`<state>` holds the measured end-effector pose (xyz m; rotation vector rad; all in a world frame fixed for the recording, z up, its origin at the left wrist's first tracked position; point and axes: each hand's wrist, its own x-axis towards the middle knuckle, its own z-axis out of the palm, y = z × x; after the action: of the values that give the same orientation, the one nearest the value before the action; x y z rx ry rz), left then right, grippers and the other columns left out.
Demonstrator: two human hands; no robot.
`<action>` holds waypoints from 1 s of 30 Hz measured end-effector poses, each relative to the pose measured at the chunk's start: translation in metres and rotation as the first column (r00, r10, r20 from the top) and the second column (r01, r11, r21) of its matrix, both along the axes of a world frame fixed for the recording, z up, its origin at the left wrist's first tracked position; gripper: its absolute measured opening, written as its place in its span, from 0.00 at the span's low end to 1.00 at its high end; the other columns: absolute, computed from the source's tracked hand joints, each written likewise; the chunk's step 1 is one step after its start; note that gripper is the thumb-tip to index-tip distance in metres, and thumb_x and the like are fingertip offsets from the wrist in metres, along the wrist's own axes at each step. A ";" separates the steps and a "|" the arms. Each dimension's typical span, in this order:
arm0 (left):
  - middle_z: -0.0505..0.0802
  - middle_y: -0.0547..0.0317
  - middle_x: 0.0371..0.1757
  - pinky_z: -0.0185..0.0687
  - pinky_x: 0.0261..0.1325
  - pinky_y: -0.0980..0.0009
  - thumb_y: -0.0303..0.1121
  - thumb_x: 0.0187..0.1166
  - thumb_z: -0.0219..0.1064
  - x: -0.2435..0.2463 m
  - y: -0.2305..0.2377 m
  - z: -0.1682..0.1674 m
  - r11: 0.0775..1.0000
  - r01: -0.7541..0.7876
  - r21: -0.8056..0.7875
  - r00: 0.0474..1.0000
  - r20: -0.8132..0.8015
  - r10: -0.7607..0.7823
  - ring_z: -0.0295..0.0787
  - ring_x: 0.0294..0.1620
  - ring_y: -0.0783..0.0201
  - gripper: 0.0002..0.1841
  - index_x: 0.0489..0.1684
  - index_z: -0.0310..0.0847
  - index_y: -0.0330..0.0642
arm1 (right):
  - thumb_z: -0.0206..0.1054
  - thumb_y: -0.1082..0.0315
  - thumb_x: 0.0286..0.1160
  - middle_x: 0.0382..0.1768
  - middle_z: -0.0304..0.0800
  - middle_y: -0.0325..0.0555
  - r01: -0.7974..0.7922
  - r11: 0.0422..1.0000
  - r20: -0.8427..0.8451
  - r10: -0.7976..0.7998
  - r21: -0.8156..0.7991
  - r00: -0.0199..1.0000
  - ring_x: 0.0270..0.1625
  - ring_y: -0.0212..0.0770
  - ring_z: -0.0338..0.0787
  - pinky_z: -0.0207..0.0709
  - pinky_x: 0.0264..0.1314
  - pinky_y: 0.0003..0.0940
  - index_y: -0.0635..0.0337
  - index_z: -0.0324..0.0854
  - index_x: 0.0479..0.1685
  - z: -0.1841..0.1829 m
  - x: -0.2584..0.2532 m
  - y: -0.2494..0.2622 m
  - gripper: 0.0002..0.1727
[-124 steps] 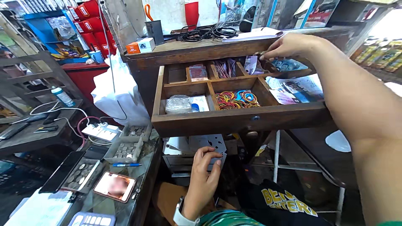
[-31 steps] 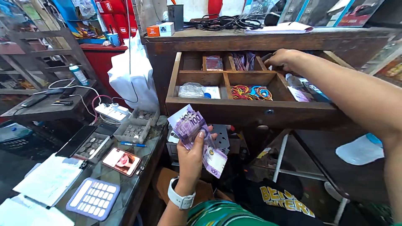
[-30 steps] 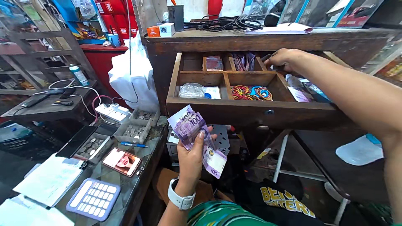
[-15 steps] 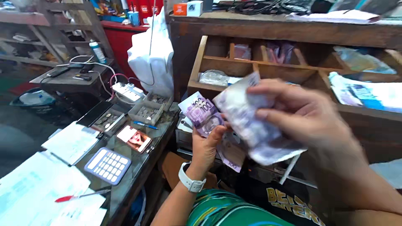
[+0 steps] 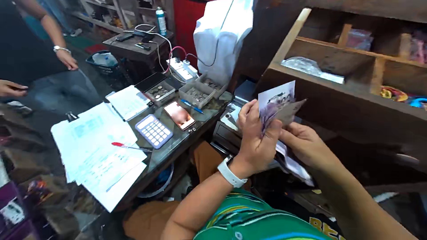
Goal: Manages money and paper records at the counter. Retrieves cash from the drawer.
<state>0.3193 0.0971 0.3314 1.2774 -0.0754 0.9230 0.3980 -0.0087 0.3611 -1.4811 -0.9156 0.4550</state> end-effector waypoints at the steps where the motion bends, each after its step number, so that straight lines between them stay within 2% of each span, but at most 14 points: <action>1: 0.83 0.42 0.69 0.64 0.83 0.65 0.37 0.85 0.58 -0.001 0.005 -0.001 1.000 0.019 -0.004 1.000 -0.001 -0.019 0.73 0.76 0.65 0.24 0.70 0.75 0.22 | 0.66 0.63 0.83 0.36 0.94 0.18 -0.048 0.999 0.035 0.048 0.011 0.998 0.40 0.17 0.91 0.86 0.47 0.16 0.45 0.88 0.47 -0.003 0.004 -0.002 0.05; 2: 0.89 0.52 0.58 0.76 0.72 0.72 0.29 0.81 0.62 -0.001 0.011 0.000 0.995 0.085 -0.050 0.996 -0.001 -0.085 0.82 0.64 0.73 0.17 0.61 0.80 0.25 | 0.65 0.63 0.84 0.36 0.94 0.18 -0.087 0.996 0.093 0.087 0.006 0.992 0.39 0.16 0.90 0.85 0.46 0.15 0.45 0.88 0.47 -0.005 0.008 -0.005 0.05; 4: 0.95 0.55 0.52 0.87 0.64 0.70 0.20 0.81 0.60 -0.004 0.023 0.002 0.916 0.304 -0.261 0.950 0.018 -0.310 0.92 0.54 0.71 0.13 0.61 0.81 0.28 | 0.66 0.60 0.84 0.34 0.91 0.18 -0.103 0.991 0.267 0.123 -0.089 0.956 0.35 0.13 0.87 0.82 0.41 0.11 0.50 0.87 0.48 -0.007 0.017 -0.011 0.07; 7: 0.97 0.49 0.51 0.91 0.61 0.61 0.32 0.93 0.50 -0.005 0.032 0.002 0.713 0.371 -0.595 0.903 0.050 -0.428 0.96 0.51 0.59 0.17 0.71 0.77 0.37 | 0.66 0.53 0.82 0.29 0.88 0.25 0.036 0.970 0.525 0.099 -0.240 0.845 0.31 0.09 0.81 0.76 0.35 0.08 0.57 0.88 0.43 -0.007 0.020 -0.013 0.16; 11: 0.88 0.65 0.25 0.90 0.34 0.74 0.42 0.97 0.42 0.002 0.039 0.000 0.630 0.074 -0.773 0.979 -0.065 -0.195 0.89 0.24 0.70 0.17 0.51 0.76 0.46 | 0.61 0.59 0.78 0.30 0.89 0.38 0.129 0.926 0.570 0.106 -0.356 0.815 0.27 0.17 0.79 0.72 0.31 0.15 0.61 0.89 0.51 -0.023 0.010 -0.007 0.17; 14: 0.81 0.68 0.21 0.84 0.26 0.78 0.45 0.97 0.41 0.007 0.054 -0.005 0.540 -0.050 -0.840 0.995 -0.091 -0.050 0.81 0.18 0.73 0.18 0.46 0.75 0.47 | 0.59 0.68 0.80 0.38 0.95 0.47 0.143 0.966 0.589 0.012 -0.216 0.808 0.29 0.21 0.87 0.83 0.34 0.17 0.67 0.89 0.60 -0.041 -0.001 -0.003 0.18; 16: 0.84 0.65 0.26 0.85 0.27 0.77 0.43 0.96 0.45 0.009 0.062 -0.005 0.489 -0.080 -0.868 0.995 -0.100 -0.015 0.83 0.20 0.71 0.15 0.51 0.76 0.48 | 0.59 0.72 0.81 0.43 0.96 0.49 0.115 0.991 0.563 -0.057 -0.068 0.825 0.32 0.21 0.87 0.82 0.37 0.15 0.72 0.87 0.61 -0.050 -0.008 0.001 0.18; 18: 0.91 0.56 0.49 0.93 0.39 0.68 0.30 0.93 0.49 0.007 0.069 -0.008 0.527 -0.045 -0.849 0.999 -0.038 0.024 0.94 0.36 0.62 0.13 0.70 0.71 0.52 | 0.60 0.73 0.83 0.38 0.94 0.34 0.053 0.998 0.266 -0.056 0.018 0.962 0.28 0.16 0.87 0.83 0.31 0.12 0.71 0.85 0.60 -0.052 -0.014 0.005 0.15; 20: 0.85 0.49 0.72 0.92 0.56 0.55 0.17 0.85 0.46 0.004 0.078 -0.014 0.604 0.040 -0.796 0.997 0.074 0.031 0.94 0.57 0.50 0.32 0.86 0.58 0.61 | 0.58 0.74 0.84 0.31 0.95 0.31 0.050 0.997 -0.169 -0.040 0.056 0.985 0.21 0.21 0.87 0.83 0.23 0.16 0.60 0.85 0.52 -0.047 -0.019 0.011 0.11; 21: 0.84 0.49 0.74 0.91 0.58 0.53 0.14 0.82 0.45 0.004 0.080 -0.015 0.615 0.065 -0.786 0.994 0.105 0.029 0.93 0.59 0.49 0.34 0.84 0.60 0.61 | 0.56 0.74 0.85 0.29 0.95 0.33 0.069 0.997 -0.332 -0.051 0.042 0.942 0.17 0.23 0.85 0.80 0.18 0.17 0.58 0.83 0.49 -0.043 -0.023 0.016 0.10; 23: 0.88 0.52 0.69 0.93 0.53 0.56 0.17 0.81 0.45 0.006 0.076 -0.013 0.606 0.094 -0.790 0.992 0.124 0.007 0.95 0.52 0.53 0.29 0.78 0.67 0.59 | 0.54 0.71 0.88 0.24 0.92 0.36 0.128 0.991 -0.495 -0.124 -0.026 0.860 0.11 0.22 0.77 0.70 0.10 0.16 0.58 0.81 0.47 -0.038 -0.031 0.028 0.09; 26: 0.88 0.47 0.67 0.92 0.55 0.59 0.32 0.88 0.47 0.007 0.057 -0.016 0.632 0.173 -0.756 0.985 0.139 -0.103 0.95 0.51 0.54 0.24 0.84 0.62 0.54 | 0.58 0.72 0.87 0.24 0.93 0.38 0.221 0.974 -0.474 -0.175 0.043 0.863 0.13 0.22 0.79 0.71 0.12 0.16 0.62 0.83 0.48 -0.049 -0.036 0.048 0.08; 28: 0.92 0.44 0.60 0.93 0.54 0.62 0.35 0.87 0.49 0.006 0.045 -0.021 0.719 0.163 -0.676 0.985 0.074 -0.154 0.96 0.48 0.56 0.23 0.80 0.64 0.43 | 0.63 0.71 0.83 0.29 0.93 0.33 0.196 0.978 -0.253 -0.173 0.071 0.952 0.20 0.21 0.85 0.79 0.20 0.16 0.64 0.80 0.55 -0.060 -0.033 0.053 0.09; 30: 0.96 0.45 0.47 0.94 0.48 0.65 0.33 0.93 0.47 0.004 0.041 -0.021 0.778 0.071 -0.624 0.991 -0.043 -0.125 0.97 0.39 0.59 0.17 0.70 0.70 0.34 | 0.69 0.64 0.79 0.37 0.93 0.28 0.112 0.994 0.048 -0.112 -0.001 0.993 0.35 0.17 0.90 0.87 0.37 0.15 0.66 0.81 0.57 -0.066 -0.017 0.048 0.15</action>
<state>0.3236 0.1382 0.3103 0.6773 0.2164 0.7139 0.3812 0.0398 0.2955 -1.5434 -0.8642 0.3407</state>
